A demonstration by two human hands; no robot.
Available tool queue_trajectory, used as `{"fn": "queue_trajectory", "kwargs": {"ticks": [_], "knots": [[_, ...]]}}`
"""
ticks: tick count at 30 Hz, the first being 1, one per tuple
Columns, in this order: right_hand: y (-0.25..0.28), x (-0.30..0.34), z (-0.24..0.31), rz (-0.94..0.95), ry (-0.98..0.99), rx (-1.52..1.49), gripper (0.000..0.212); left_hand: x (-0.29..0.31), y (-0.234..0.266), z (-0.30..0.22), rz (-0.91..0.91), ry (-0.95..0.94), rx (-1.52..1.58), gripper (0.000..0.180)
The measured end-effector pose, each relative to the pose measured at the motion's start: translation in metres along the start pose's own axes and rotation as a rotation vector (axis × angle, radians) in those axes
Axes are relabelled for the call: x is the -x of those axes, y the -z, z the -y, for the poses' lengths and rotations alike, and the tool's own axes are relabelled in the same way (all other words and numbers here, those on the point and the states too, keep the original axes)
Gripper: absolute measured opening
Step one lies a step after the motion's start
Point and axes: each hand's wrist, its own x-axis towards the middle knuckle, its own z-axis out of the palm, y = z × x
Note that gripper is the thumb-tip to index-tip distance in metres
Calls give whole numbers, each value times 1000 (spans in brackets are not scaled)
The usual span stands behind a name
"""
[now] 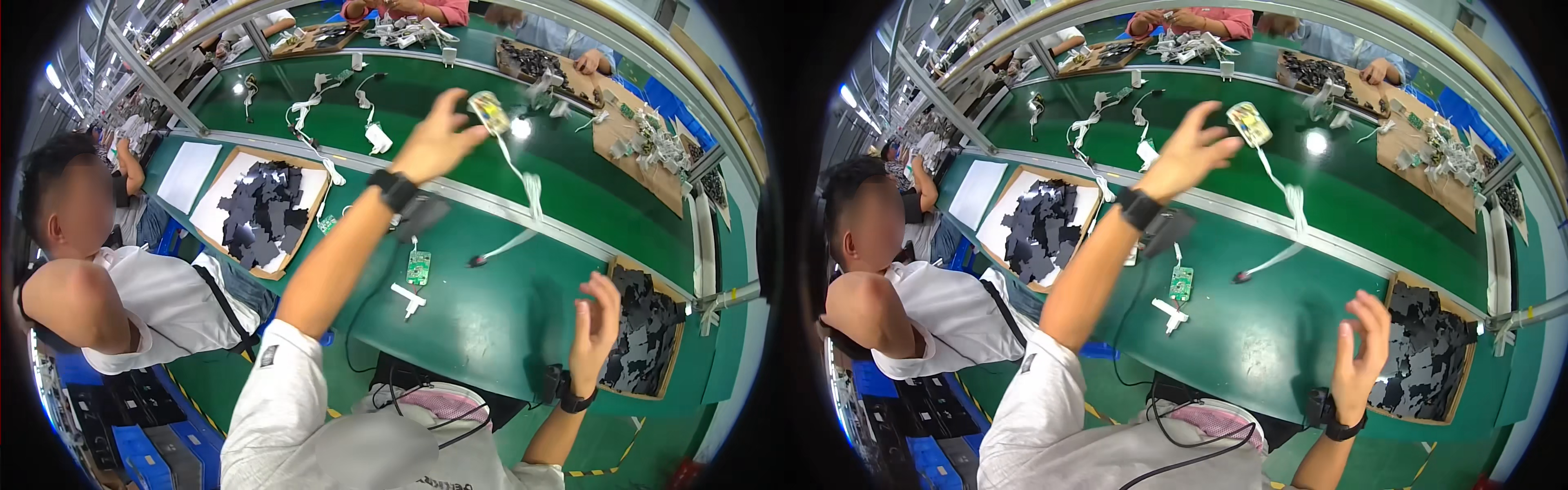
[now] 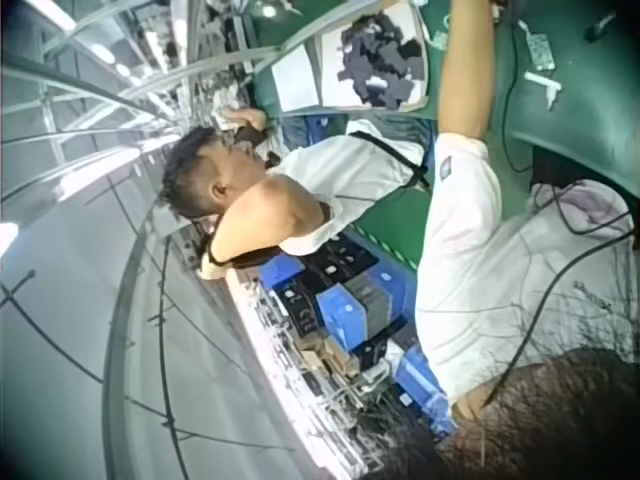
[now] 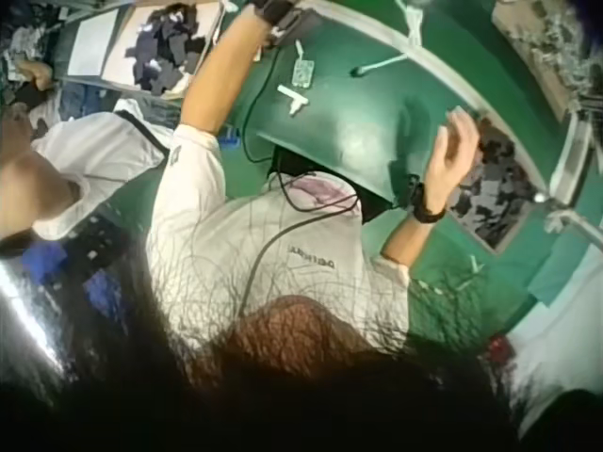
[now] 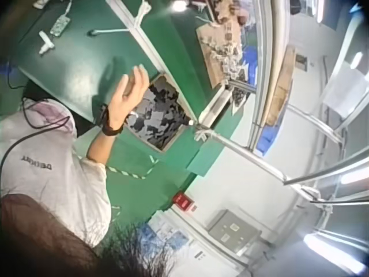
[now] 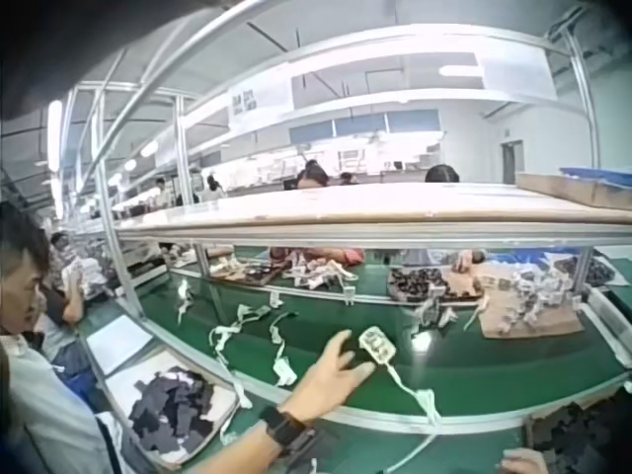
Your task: Manually assembling electronic power adapter components on an industrial assembly line.
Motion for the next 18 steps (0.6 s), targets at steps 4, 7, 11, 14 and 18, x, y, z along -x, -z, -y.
{"fn": "queue_trajectory", "kwargs": {"ticks": [4, 7, 11, 14, 18], "knots": [[11, 18, -12, 238, 12, 175, 23, 59, 64, 13, 160, 42, -717, 69], [6, 21, -16, 399, -19, 187, 20, 144, 92, 54, 303, 7, -1174, 54], [-10, 8, -4, 453, 129, 233, 19, 168, 73, 34, 194, 77, -1082, 42], [-27, 5, 5, 516, 169, 211, 21, 174, 65, 22, 218, 43, -954, 25], [-40, 4, 13, 611, 202, 189, 25, 159, 69, -5, 122, -17, -673, 14]]}}
